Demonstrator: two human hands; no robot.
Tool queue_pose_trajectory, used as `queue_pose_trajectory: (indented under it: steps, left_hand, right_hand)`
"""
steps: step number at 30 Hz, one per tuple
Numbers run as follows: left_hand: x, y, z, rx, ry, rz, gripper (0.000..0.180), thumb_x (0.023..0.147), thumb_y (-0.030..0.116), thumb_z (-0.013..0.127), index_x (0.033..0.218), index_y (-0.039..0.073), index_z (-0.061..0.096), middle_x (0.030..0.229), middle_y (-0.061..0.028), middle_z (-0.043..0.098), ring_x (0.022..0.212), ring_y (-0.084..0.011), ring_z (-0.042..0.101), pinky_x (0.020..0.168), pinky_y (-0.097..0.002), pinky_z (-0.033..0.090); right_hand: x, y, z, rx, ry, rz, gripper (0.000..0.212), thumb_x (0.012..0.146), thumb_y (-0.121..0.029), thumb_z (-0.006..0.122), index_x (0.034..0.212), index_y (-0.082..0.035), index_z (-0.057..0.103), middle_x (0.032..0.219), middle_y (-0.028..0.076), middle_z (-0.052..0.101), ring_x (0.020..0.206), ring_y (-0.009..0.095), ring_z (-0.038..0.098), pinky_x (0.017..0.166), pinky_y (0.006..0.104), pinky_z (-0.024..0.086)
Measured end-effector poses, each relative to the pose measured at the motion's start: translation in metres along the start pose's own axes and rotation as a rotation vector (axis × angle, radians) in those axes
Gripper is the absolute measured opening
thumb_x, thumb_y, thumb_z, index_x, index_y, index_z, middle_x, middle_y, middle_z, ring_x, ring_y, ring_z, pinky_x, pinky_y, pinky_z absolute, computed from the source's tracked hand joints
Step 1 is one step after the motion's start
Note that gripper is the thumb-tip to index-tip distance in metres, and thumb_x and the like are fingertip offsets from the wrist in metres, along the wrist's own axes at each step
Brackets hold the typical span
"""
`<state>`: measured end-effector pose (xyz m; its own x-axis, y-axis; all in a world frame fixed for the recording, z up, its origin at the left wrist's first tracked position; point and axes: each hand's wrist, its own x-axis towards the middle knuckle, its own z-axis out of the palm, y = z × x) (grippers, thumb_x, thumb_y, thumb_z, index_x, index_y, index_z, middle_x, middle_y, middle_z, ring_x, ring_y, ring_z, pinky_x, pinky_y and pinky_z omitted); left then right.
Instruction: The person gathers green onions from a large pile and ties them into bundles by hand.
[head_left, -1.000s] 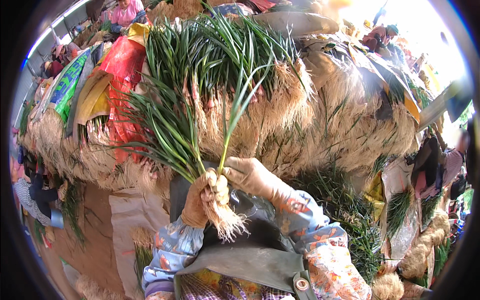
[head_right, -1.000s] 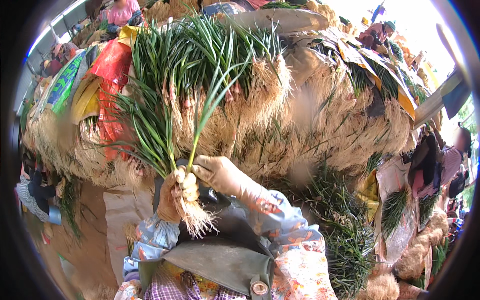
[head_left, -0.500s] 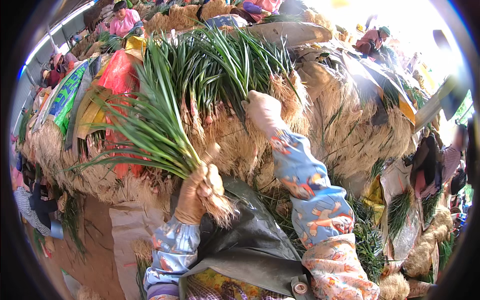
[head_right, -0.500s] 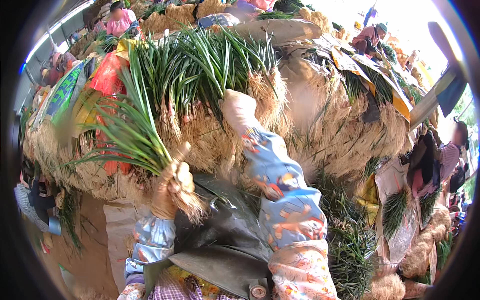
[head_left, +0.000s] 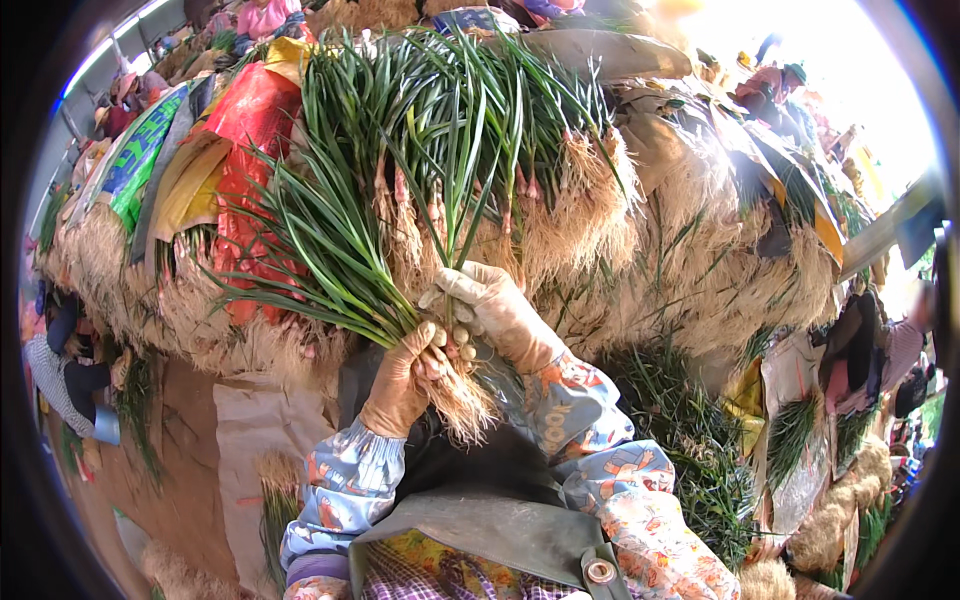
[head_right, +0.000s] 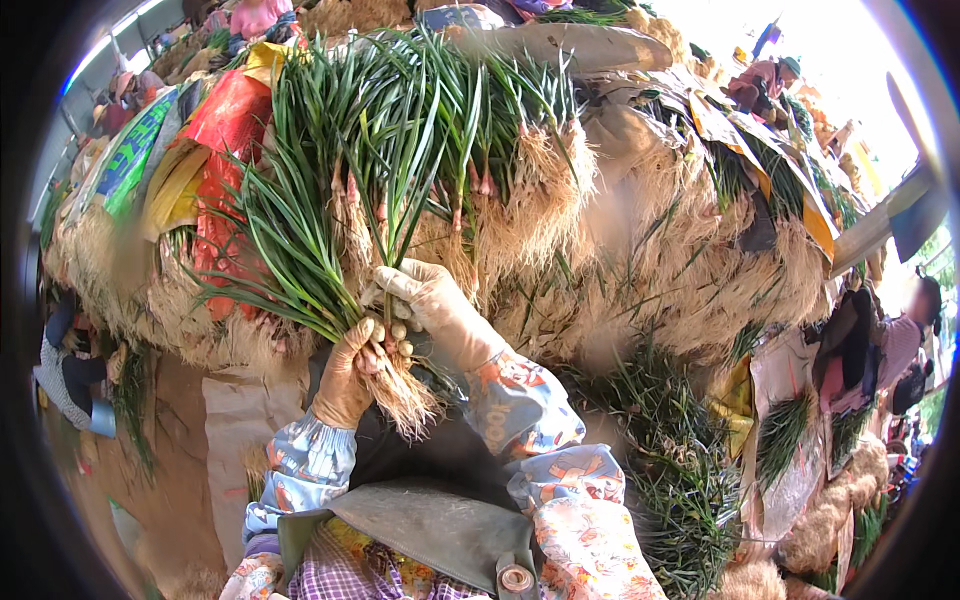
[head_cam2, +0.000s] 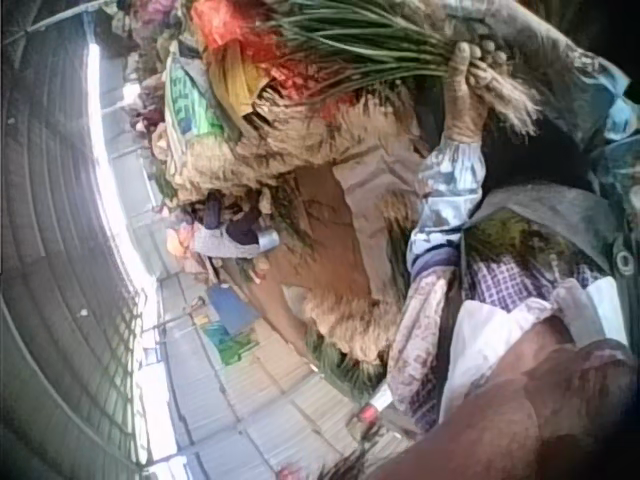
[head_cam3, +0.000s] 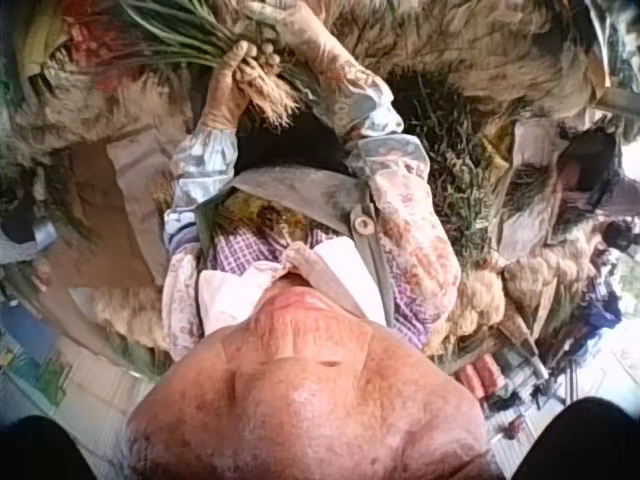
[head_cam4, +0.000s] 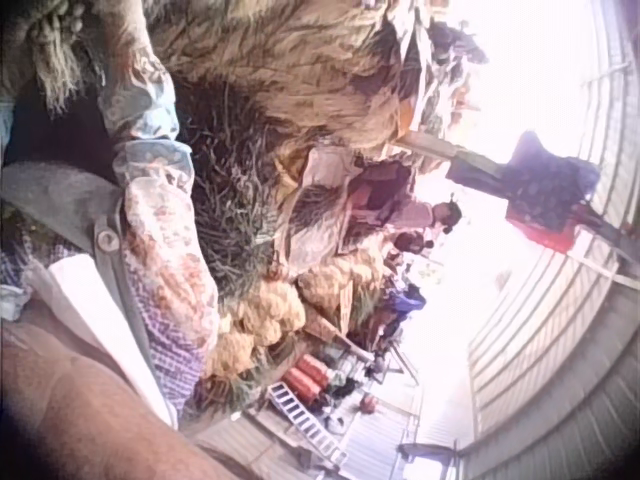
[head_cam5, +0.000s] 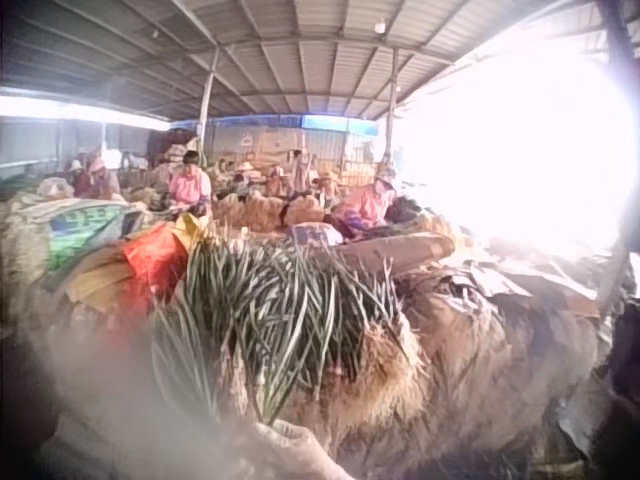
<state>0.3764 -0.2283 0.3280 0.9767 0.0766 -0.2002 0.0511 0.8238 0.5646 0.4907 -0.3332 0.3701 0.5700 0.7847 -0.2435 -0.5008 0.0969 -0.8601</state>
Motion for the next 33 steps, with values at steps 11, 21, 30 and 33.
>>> queue_pose_trajectory:
  steps: [11,21,30,33]
  left_hand:
    - [-0.036,0.007,0.023,-0.09,-0.26,0.16,0.012,0.087,0.019,0.054,0.092,0.009,0.047,0.065,-0.0025,0.043,0.048,-0.0097,0.04,0.044,-0.023,0.044]
    - [0.003,-0.007,0.015,0.041,-0.09,-0.075,0.023,0.08,0.022,0.064,0.092,0.005,0.055,0.071,-0.0017,0.051,0.06,-0.0121,0.047,0.057,-0.0254,0.043]
    - [0.014,-0.018,0.015,0.239,0.131,-0.096,0.016,0.081,0.016,0.065,0.087,0.004,0.057,0.071,-0.0021,0.056,0.055,-0.0042,0.045,0.046,-0.015,0.036]
    - [0.013,-0.019,0.019,0.19,0.081,-0.057,0.015,0.082,0.016,0.063,0.082,0.002,0.058,0.073,-0.0074,0.061,0.056,-0.0078,0.052,0.048,-0.0205,0.042]
  right_hand:
    - [-0.016,0.024,-0.081,-1.411,0.863,-0.097,0.016,0.086,-0.017,0.051,0.086,-0.009,0.065,0.066,0.006,0.063,0.055,0.012,0.06,0.05,0.0276,0.05]
    - [0.055,-0.068,-0.08,-1.637,0.926,-0.347,0.04,0.078,-0.044,0.062,0.08,-0.004,0.054,0.063,0.012,0.058,0.059,0.029,0.058,0.059,0.0384,0.047]
    - [-0.011,0.01,-0.026,-1.164,0.486,-0.385,0.006,0.084,-0.011,0.054,0.083,-0.007,0.058,0.066,0.008,0.06,0.06,0.018,0.06,0.054,0.0291,0.048]
    - [-0.017,0.016,-0.023,-1.431,0.521,-0.637,0.014,0.082,-0.018,0.056,0.075,-0.007,0.052,0.063,0.012,0.055,0.058,0.032,0.057,0.051,0.0371,0.046]
